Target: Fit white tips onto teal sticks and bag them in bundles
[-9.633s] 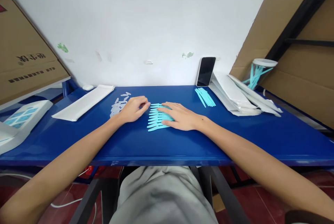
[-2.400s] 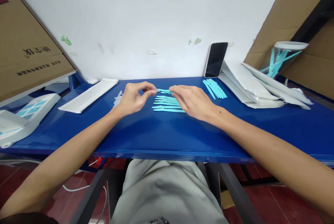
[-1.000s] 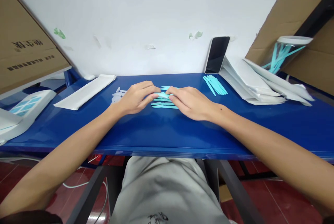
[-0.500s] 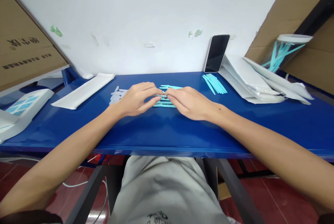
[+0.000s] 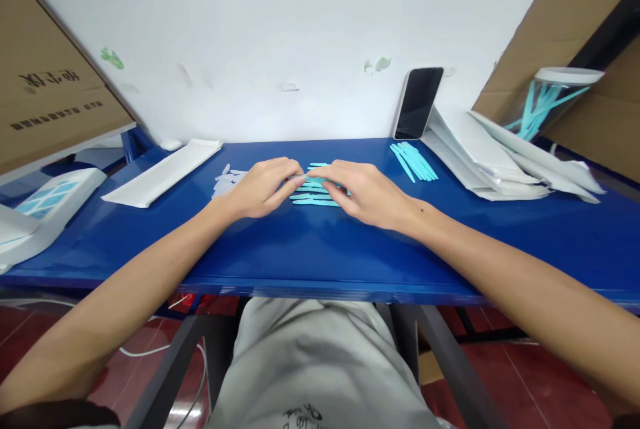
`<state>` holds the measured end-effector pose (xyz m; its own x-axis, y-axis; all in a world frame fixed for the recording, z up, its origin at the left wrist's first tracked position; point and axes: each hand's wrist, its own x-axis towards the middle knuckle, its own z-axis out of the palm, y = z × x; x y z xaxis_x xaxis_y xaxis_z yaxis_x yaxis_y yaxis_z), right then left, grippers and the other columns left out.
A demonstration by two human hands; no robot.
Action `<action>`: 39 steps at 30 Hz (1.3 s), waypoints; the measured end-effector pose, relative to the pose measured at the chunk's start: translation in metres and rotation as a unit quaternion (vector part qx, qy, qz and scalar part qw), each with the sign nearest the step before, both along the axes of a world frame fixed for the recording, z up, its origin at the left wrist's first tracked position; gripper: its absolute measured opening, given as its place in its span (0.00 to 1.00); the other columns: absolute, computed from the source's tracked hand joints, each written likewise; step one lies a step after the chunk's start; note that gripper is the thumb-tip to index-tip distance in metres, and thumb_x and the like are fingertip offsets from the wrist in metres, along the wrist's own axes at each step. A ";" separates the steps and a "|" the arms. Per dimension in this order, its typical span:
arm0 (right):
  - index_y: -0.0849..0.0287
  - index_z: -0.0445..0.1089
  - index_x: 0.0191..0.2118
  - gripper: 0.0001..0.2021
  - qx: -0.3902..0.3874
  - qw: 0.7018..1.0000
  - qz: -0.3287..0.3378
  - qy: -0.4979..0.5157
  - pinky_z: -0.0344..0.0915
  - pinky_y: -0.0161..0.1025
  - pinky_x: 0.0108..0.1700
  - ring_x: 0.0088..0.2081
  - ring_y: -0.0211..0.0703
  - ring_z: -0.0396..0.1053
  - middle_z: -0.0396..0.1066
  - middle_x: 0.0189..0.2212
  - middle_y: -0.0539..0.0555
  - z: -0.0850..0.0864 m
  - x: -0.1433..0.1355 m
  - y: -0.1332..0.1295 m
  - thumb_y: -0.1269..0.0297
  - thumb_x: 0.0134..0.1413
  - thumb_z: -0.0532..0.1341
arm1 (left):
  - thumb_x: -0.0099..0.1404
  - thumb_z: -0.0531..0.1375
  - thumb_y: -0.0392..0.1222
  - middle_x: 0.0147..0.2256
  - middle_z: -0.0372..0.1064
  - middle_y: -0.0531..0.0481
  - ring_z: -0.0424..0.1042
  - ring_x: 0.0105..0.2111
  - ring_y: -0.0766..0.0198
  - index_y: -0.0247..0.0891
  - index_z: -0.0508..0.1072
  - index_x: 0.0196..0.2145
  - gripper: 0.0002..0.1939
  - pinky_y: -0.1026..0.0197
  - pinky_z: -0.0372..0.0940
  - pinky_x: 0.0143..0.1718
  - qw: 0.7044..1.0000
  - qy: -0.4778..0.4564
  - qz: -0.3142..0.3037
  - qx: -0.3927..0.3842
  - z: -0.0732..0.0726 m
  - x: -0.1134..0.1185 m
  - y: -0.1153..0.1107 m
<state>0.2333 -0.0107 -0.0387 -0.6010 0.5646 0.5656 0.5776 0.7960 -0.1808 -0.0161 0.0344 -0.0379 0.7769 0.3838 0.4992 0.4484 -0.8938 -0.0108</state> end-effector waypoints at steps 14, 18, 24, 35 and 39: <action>0.58 0.60 0.69 0.28 -0.027 0.985 -0.126 -0.118 0.71 0.51 0.45 0.49 0.59 0.74 0.67 0.61 0.66 -0.005 0.009 0.010 0.56 0.67 0.55 | 0.76 0.49 0.48 0.26 0.68 0.50 0.66 0.27 0.60 0.39 0.67 0.29 0.19 0.58 0.58 0.33 0.972 -0.142 0.155 -0.104 -0.012 -0.056 0.063; 0.58 0.70 0.59 0.20 -0.055 0.982 -0.098 -0.149 0.69 0.45 0.43 0.43 0.52 0.75 0.72 0.54 0.62 -0.005 0.007 0.009 0.56 0.68 0.54 | 0.73 0.50 0.46 0.30 0.72 0.47 0.68 0.32 0.57 0.37 0.73 0.31 0.17 0.56 0.61 0.39 0.955 -0.148 0.243 -0.077 -0.017 -0.076 0.081; 0.59 0.78 0.47 0.16 -0.082 0.976 -0.061 -0.192 0.62 0.42 0.42 0.41 0.51 0.73 0.77 0.40 0.59 -0.005 0.002 0.008 0.57 0.68 0.56 | 0.72 0.51 0.47 0.42 0.76 0.41 0.70 0.46 0.47 0.38 0.81 0.43 0.19 0.48 0.61 0.52 0.923 -0.087 0.367 -0.077 -0.020 -0.089 0.089; 0.58 0.78 0.45 0.16 -0.172 0.966 -0.070 -0.179 0.57 0.39 0.37 0.26 0.43 0.67 0.71 0.20 0.49 -0.006 -0.003 0.005 0.56 0.68 0.56 | 0.70 0.53 0.48 0.41 0.77 0.41 0.72 0.45 0.48 0.37 0.81 0.41 0.18 0.49 0.63 0.53 0.929 -0.158 0.313 -0.121 -0.026 -0.089 0.093; 0.59 0.78 0.45 0.15 -0.193 0.965 -0.064 -0.163 0.55 0.37 0.32 0.24 0.40 0.66 0.71 0.21 0.49 -0.004 -0.004 0.004 0.57 0.67 0.57 | 0.65 0.58 0.48 0.37 0.78 0.46 0.74 0.39 0.56 0.36 0.79 0.35 0.14 0.56 0.66 0.47 0.876 -0.348 0.265 -0.206 -0.024 -0.087 0.100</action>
